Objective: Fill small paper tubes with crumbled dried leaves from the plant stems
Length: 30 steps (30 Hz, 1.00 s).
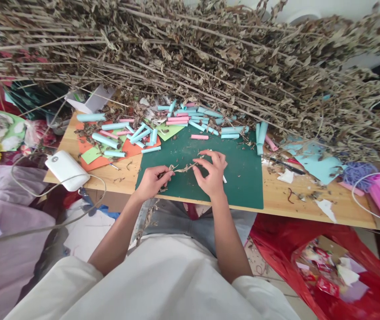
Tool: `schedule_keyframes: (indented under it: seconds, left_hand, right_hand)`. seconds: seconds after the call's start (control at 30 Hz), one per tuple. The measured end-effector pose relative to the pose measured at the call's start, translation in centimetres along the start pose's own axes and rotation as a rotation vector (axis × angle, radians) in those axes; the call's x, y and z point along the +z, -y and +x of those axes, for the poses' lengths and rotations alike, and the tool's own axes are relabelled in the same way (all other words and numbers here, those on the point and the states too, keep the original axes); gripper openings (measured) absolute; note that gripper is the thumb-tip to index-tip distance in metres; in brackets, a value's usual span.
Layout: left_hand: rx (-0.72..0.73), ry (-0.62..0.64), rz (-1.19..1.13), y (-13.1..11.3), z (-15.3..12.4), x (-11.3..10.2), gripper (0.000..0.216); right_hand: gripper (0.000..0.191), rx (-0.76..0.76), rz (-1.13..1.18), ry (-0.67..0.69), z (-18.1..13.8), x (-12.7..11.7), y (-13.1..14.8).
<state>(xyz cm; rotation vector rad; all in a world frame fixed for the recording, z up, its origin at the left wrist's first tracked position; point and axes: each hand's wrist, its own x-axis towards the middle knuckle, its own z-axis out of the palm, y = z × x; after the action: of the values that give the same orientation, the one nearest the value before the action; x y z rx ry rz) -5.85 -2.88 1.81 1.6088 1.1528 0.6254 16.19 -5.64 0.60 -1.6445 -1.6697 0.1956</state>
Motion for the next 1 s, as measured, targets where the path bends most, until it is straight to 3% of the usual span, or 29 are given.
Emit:
schedule_keyframes:
  seconds: [0.33,0.77,1.0]
  left_hand:
    - [0.017,0.011,0.048,-0.3,0.0,-0.1,0.037]
    - [-0.038,0.004,-0.06,0.1,0.2,0.0,0.036]
    - [-0.181,0.063,-0.377,-2.0,2.1,1.4,0.035]
  right_hand:
    - [0.011,-0.006,0.214,-0.04,0.1,-0.3,-0.5]
    - [0.02,-0.06,0.112,-0.06,0.2,0.1,-0.4]
    - [0.019,0.082,0.326,-0.236,-0.1,0.0,-0.8]
